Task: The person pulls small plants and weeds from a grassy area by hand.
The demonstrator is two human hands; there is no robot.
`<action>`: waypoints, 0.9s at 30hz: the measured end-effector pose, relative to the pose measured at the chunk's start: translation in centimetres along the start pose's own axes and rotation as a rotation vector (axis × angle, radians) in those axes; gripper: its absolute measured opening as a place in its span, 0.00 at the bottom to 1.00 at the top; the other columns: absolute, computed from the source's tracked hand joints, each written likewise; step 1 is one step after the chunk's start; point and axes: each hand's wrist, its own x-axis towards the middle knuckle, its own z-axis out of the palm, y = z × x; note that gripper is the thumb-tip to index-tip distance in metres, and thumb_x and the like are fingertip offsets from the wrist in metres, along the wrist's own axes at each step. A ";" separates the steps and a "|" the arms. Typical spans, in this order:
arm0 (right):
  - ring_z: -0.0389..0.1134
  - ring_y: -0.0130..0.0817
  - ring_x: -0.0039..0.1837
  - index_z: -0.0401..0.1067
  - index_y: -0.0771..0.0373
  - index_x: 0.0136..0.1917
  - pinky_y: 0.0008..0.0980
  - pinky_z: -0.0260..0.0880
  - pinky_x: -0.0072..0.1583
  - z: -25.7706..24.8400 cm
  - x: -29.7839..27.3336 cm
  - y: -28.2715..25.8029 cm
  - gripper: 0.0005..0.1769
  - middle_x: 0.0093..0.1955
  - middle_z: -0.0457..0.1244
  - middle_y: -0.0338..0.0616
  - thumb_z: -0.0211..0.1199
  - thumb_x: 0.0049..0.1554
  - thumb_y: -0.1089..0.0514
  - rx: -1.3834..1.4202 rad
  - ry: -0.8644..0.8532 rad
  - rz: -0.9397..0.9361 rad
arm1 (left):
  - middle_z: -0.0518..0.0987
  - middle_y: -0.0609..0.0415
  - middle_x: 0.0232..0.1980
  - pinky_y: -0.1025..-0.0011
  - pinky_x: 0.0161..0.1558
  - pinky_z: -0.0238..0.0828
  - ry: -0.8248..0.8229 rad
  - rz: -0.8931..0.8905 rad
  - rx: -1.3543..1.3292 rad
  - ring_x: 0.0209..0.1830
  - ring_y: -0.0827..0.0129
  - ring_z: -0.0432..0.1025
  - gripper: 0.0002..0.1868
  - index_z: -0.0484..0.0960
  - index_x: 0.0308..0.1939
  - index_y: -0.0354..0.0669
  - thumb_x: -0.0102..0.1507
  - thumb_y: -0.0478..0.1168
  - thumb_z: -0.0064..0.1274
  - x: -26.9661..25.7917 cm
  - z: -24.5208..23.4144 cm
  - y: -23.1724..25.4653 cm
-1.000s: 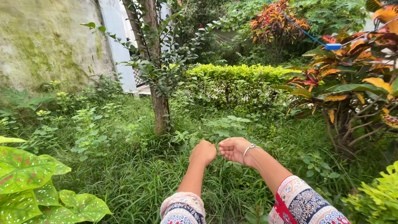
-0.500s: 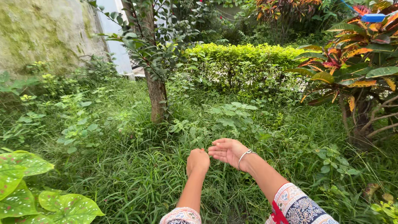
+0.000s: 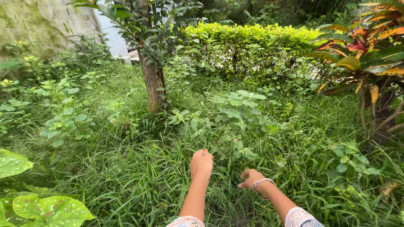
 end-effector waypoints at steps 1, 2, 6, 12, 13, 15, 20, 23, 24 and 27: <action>0.74 0.35 0.60 0.81 0.58 0.58 0.38 0.70 0.65 0.6 0.1 0.1 0.20 0.58 0.73 0.44 0.69 0.55 0.49 -0.025 -0.015 0.013 | 0.84 0.49 0.42 0.59 0.48 0.68 -0.007 -0.010 0.007 0.42 0.58 0.76 0.19 0.84 0.42 0.44 0.69 0.49 0.39 0.1 0.1 -0.3; 0.76 0.38 0.57 0.80 0.62 0.54 0.39 0.73 0.63 0.9 0.1 0.2 0.17 0.54 0.73 0.49 0.65 0.58 0.49 0.057 -0.035 0.026 | 0.84 0.50 0.42 0.59 0.48 0.68 0.002 -0.010 -0.001 0.42 0.58 0.77 0.18 0.84 0.42 0.44 0.68 0.48 0.41 0.2 0.1 -0.5; 0.80 0.49 0.51 0.74 0.67 0.47 0.46 0.79 0.57 0.0 -1.4 -0.8 0.18 0.50 0.73 0.59 0.53 0.65 0.50 0.159 -0.004 0.064 | 0.84 0.51 0.45 0.60 0.50 0.69 0.035 -0.007 0.027 0.44 0.57 0.78 0.15 0.83 0.42 0.45 0.66 0.48 0.44 0.8 -0.2 -1.5; 0.71 0.54 0.59 0.77 0.54 0.54 0.49 0.70 0.63 -3.8 -2.9 -1.5 0.17 0.56 0.70 0.53 0.52 0.65 0.46 -0.221 0.355 0.034 | 0.85 0.51 0.46 0.58 0.52 0.69 0.042 -0.040 0.064 0.46 0.56 0.77 0.17 0.84 0.42 0.48 0.68 0.49 0.40 -0.3 -1.3 -0.9; 0.71 0.54 0.60 0.77 0.54 0.54 0.50 0.71 0.63 -4.2 -3.2 -1.6 0.17 0.57 0.70 0.52 0.51 0.65 0.45 -0.247 0.385 0.030 | 0.84 0.52 0.46 0.58 0.52 0.70 0.041 -0.035 0.060 0.46 0.57 0.77 0.17 0.84 0.42 0.48 0.68 0.49 0.40 -0.6 -1.4 -0.5; 0.71 0.53 0.61 0.78 0.52 0.56 0.50 0.71 0.64 -5.3 -4.3 -1.6 0.17 0.58 0.70 0.51 0.52 0.65 0.45 -0.184 0.400 0.139 | 0.85 0.50 0.45 0.59 0.51 0.70 0.016 -0.022 0.062 0.45 0.57 0.78 0.18 0.84 0.42 0.48 0.68 0.49 0.39 -1.1 -1.7 0.3; 0.72 0.54 0.62 0.79 0.52 0.58 0.49 0.71 0.65 -8.6 -5.2 -1.2 0.17 0.61 0.70 0.54 0.56 0.63 0.47 0.017 0.494 0.261 | 0.84 0.52 0.43 0.58 0.50 0.70 0.025 0.046 0.057 0.43 0.58 0.78 0.18 0.84 0.42 0.46 0.69 0.49 0.39 -2.2 -2.1 2.1; 0.71 0.57 0.58 0.79 0.59 0.57 0.48 0.70 0.61 -9.7 -3.0 -0.7 0.19 0.59 0.69 0.58 0.56 0.63 0.47 0.205 0.529 0.238 | 0.85 0.52 0.43 0.58 0.48 0.71 0.011 0.066 0.041 0.41 0.59 0.78 0.18 0.84 0.42 0.45 0.69 0.49 0.40 -3.0 -2.7 3.3; 0.71 0.56 0.55 0.79 0.60 0.57 0.48 0.70 0.57 -10.1 -2.2 -0.7 0.19 0.56 0.69 0.56 0.57 0.63 0.47 0.266 0.574 0.213 | 0.84 0.53 0.42 0.58 0.48 0.70 0.010 0.092 0.036 0.41 0.59 0.78 0.17 0.84 0.42 0.45 0.69 0.48 0.41 -3.3 -2.8 3.7; 0.59 0.42 0.42 0.80 0.61 0.56 0.42 0.56 0.42 -11.2 0.0 -1.8 0.15 0.41 0.62 0.44 0.61 0.61 0.53 0.727 0.439 0.181 | 0.84 0.49 0.41 0.56 0.48 0.70 -0.024 0.098 0.059 0.41 0.58 0.77 0.22 0.85 0.40 0.44 0.70 0.52 0.39 -4.0 -3.2 5.4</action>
